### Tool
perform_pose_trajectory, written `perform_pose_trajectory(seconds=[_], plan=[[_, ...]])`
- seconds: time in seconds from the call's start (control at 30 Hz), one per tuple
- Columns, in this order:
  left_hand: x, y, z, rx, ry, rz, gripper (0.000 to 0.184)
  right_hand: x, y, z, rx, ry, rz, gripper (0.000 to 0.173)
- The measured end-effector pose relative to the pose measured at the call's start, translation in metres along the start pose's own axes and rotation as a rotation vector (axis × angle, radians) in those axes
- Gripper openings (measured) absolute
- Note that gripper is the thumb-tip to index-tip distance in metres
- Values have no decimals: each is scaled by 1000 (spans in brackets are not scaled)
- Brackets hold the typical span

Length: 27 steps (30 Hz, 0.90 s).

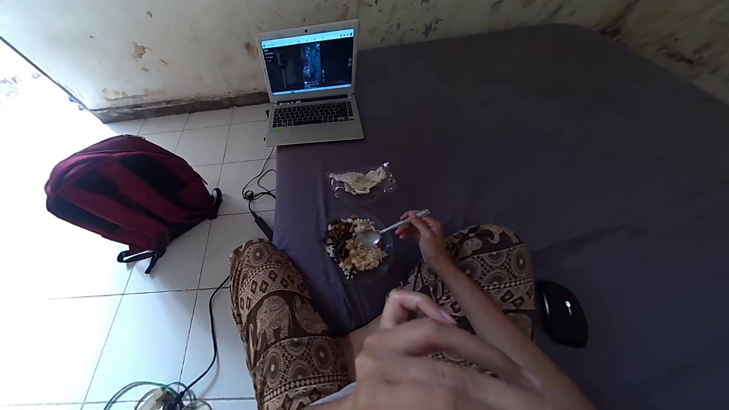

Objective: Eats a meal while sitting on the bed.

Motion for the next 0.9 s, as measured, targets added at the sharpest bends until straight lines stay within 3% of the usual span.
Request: perform_pose_trajectory(seconds=[0.07,0.13,0.23,0.33,0.43,0.63,0.9], plan=[[16,-5,-11,-21,62,-21,14,-1,1,-1,-13,-4,1,32],[43,-18,-30,-150,145,-99,14,-2,3,-2,-53,-32,23,32],[92,-47,-78,-405,295,-398,12,-5,8,-4,-88,-73,142,34],[134,-80,-133,-515,361,-717,21,-10,11,-2,-110,-24,258,34],[161,-107,-162,-595,351,-917,23,-13,11,3,-93,29,339,34],[188,-122,-164,-526,318,-1066,26,-15,3,6,-58,49,378,34],[194,-117,-185,-526,404,-1097,30,-10,-27,3,-76,-22,432,32]])
Point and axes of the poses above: each hand's wrist, its own y-axis towards the middle knuckle, its own z-axis out of the palm, x = y × z, the point moved 3 cm from there along y, towards the middle knuckle
